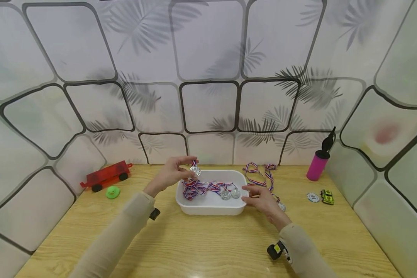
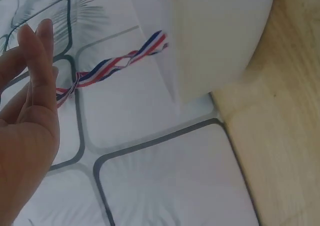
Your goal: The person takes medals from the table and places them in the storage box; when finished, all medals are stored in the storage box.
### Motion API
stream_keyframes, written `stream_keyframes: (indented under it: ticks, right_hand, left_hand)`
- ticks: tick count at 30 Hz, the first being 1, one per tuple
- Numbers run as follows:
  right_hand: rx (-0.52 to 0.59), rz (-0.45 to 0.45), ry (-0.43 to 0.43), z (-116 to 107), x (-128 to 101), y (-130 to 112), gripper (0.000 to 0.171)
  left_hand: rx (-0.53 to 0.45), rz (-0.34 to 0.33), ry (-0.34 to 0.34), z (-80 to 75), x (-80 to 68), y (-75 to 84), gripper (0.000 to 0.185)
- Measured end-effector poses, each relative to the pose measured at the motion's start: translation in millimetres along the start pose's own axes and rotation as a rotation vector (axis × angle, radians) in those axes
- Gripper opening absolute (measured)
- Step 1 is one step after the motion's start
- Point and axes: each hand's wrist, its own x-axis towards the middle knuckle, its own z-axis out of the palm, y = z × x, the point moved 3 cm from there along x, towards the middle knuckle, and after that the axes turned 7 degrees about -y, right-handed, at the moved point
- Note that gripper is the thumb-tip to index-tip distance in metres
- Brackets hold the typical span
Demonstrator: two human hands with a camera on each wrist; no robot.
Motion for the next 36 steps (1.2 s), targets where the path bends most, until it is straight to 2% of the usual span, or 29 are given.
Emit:
stream_keyframes:
  ticks: [6, 18, 25, 30, 36]
  right_hand:
    - [-0.004, 0.001, -0.001, 0, -1, -1, 0.055]
    - [0.007, -0.005, -0.002, 0, 0, 1, 0.055]
    - [0.011, -0.006, -0.005, 0, 0, -1, 0.055]
    - [0.009, -0.008, -0.006, -1, 1, 0, 0.055]
    - [0.002, -0.006, -0.005, 0, 0, 2, 0.055]
  left_hand:
    - [0.013, -0.032, -0.028, 9.1, 6.1, -13.5, 0.052]
    - [0.064, -0.103, -0.027, 35.7, 22.5, -37.3, 0.044]
    - [0.138, -0.197, -0.011, 47.4, 27.6, -43.7, 0.041]
    - [0.151, -0.182, -0.014, 58.3, 31.5, -49.7, 0.041]
    - [0.072, -0.168, -0.040, 70.9, 32.6, -53.2, 0.042]
